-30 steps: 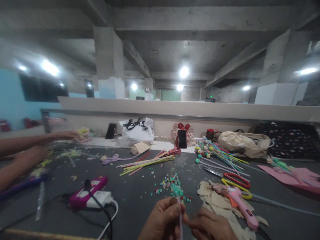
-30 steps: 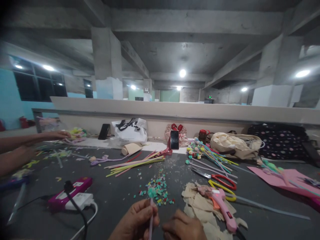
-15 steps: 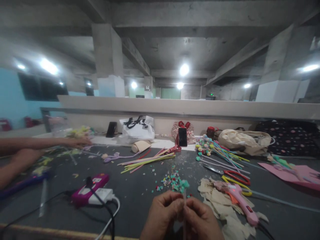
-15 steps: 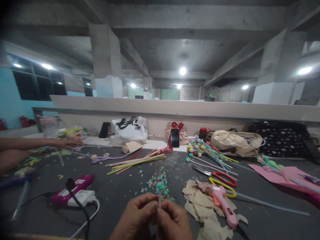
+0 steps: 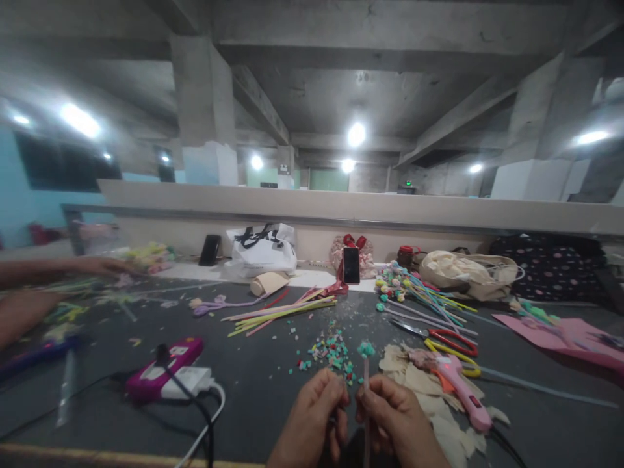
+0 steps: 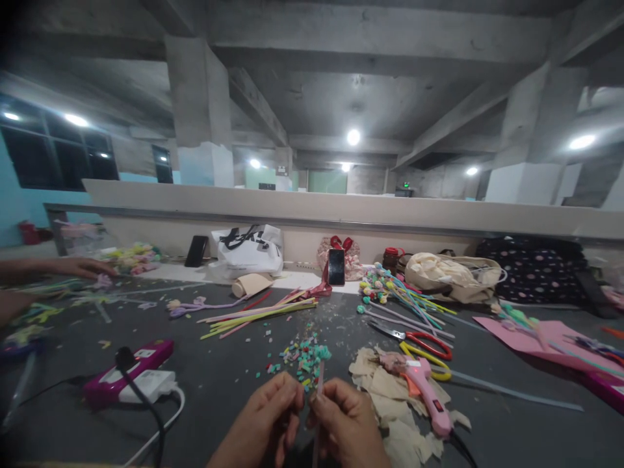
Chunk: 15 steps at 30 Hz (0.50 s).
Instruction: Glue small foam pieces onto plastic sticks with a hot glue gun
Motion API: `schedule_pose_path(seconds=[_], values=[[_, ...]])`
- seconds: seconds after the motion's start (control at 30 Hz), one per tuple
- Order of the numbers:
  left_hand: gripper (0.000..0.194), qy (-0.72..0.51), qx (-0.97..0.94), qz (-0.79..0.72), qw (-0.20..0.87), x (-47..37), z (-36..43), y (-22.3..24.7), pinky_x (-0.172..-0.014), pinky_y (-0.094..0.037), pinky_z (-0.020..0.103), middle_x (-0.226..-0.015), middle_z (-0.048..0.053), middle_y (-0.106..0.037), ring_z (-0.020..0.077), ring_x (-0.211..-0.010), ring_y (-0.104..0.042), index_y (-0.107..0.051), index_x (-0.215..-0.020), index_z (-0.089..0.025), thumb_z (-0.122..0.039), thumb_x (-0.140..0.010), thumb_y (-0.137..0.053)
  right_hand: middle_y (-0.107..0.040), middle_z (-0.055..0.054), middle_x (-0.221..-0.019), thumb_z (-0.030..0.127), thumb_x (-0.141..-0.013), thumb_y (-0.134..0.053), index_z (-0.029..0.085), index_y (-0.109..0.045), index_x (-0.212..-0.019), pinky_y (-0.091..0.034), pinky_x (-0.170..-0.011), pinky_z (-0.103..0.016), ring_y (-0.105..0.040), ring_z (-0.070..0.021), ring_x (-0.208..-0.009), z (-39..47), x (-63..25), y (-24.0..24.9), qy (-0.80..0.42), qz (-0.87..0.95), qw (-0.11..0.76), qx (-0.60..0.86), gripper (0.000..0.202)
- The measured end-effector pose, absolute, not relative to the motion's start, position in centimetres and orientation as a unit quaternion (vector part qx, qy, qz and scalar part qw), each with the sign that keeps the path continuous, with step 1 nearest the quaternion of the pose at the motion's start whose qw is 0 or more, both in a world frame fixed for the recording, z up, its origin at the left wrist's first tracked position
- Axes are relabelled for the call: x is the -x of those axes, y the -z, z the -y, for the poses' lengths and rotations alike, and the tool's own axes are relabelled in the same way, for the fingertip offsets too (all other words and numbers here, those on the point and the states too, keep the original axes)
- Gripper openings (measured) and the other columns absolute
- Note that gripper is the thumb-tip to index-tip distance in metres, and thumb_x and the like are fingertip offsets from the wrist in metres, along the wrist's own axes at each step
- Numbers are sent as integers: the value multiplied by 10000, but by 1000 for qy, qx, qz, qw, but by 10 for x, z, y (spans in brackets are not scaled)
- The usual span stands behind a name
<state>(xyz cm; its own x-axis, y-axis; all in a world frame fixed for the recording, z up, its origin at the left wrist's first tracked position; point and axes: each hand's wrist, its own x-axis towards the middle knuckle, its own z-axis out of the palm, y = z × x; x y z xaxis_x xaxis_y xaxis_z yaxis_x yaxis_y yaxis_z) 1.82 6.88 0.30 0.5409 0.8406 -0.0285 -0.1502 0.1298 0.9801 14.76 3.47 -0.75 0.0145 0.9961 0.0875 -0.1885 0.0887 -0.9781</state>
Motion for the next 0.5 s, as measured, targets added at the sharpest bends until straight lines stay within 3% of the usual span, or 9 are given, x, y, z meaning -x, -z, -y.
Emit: schedule_pose_path(seconds=[0.3, 0.5], values=[[393, -354, -569, -301, 679, -19, -69, -2, -301, -237, 153, -372, -73, -459, 41, -261, -350, -443, -643, -168, -560, -631, -462, -504, 57, -470, 450, -636, -588, 130, -547, -649, -255, -294, -116, -360, -6, -300, -34, -152, 7, -535, 489, 550, 414, 323], [341, -350, -589, -330, 650, -18, -70, -1, -324, -251, 161, -389, -76, -452, 40, -286, -349, -446, -577, -169, -496, -611, -536, -485, 64, -427, 450, -616, -601, 130, -539, -607, -236, -286, -117, -341, -6, -281, -32, -148, 4, -516, 482, 570, 420, 326]])
